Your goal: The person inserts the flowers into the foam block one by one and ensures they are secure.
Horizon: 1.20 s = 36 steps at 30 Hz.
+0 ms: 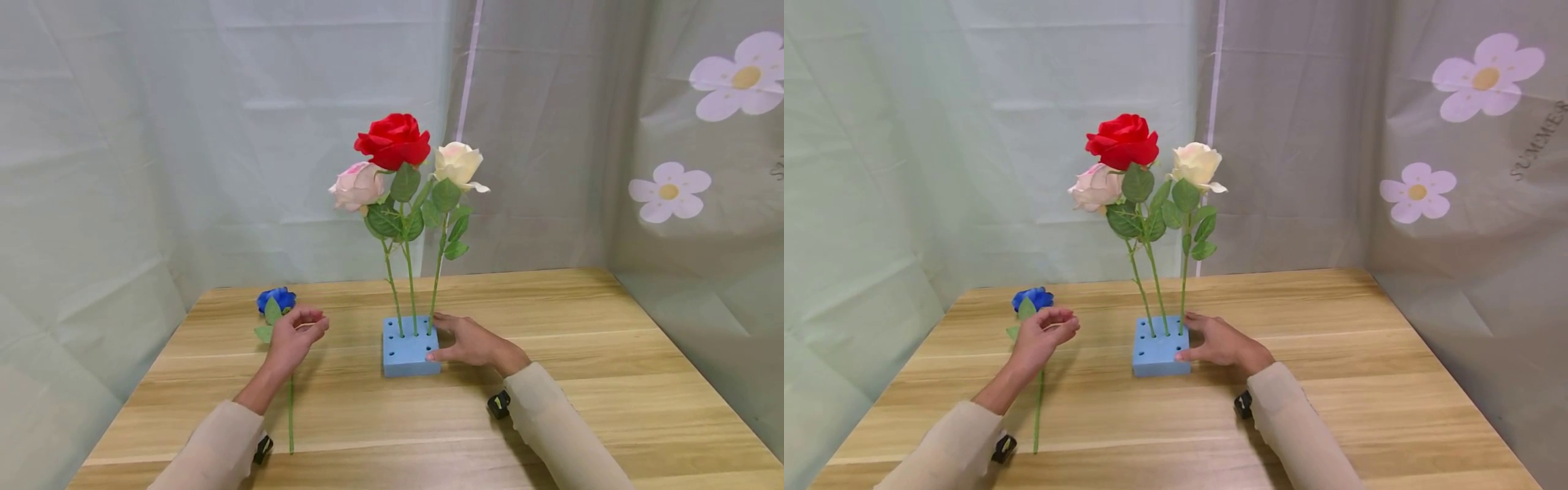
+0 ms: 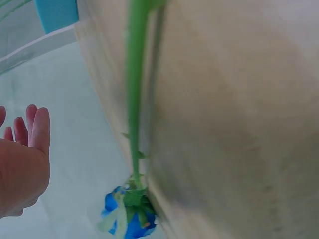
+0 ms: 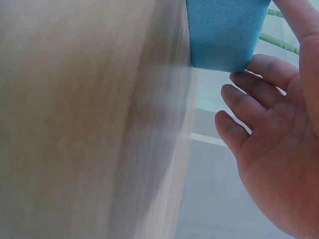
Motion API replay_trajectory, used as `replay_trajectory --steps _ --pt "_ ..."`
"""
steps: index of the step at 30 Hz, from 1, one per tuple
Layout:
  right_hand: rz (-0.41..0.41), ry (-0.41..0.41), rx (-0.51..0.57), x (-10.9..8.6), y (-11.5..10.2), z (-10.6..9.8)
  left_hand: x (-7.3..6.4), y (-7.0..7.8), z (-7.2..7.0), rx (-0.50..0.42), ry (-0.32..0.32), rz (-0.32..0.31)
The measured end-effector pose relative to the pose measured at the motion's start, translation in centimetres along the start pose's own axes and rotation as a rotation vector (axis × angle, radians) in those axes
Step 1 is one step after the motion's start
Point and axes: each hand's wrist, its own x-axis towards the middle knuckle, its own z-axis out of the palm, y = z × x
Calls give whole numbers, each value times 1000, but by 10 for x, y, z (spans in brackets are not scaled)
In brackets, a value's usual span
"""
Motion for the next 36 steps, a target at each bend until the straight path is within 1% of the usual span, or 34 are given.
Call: replay_trajectory --steps 5,11,17,19,22,24,27,31,36 --pt "-4 0 8 0 0 0 -2 -7 -5 10 6 -20" --pt "1 3 20 -1 0 -1 -1 -10 -14 4 25 -52" --pt "16 -2 24 -1 -1 0 2 -15 -26 79 107 -120" --pt "18 -3 23 -2 -1 0 2 -17 -30 118 118 -149" --pt "19 -3 23 -2 -1 0 2 -20 -36 187 94 -190" --pt "14 -3 23 -1 -1 0 2 -21 -38 230 73 -205" --pt "7 -1 24 -1 0 0 1 -22 -41 266 39 -228" --pt "1 -3 17 -1 1 1 1 -22 -41 272 1 -266" --pt "2 1 16 0 1 0 2 -23 -40 245 -35 -306"
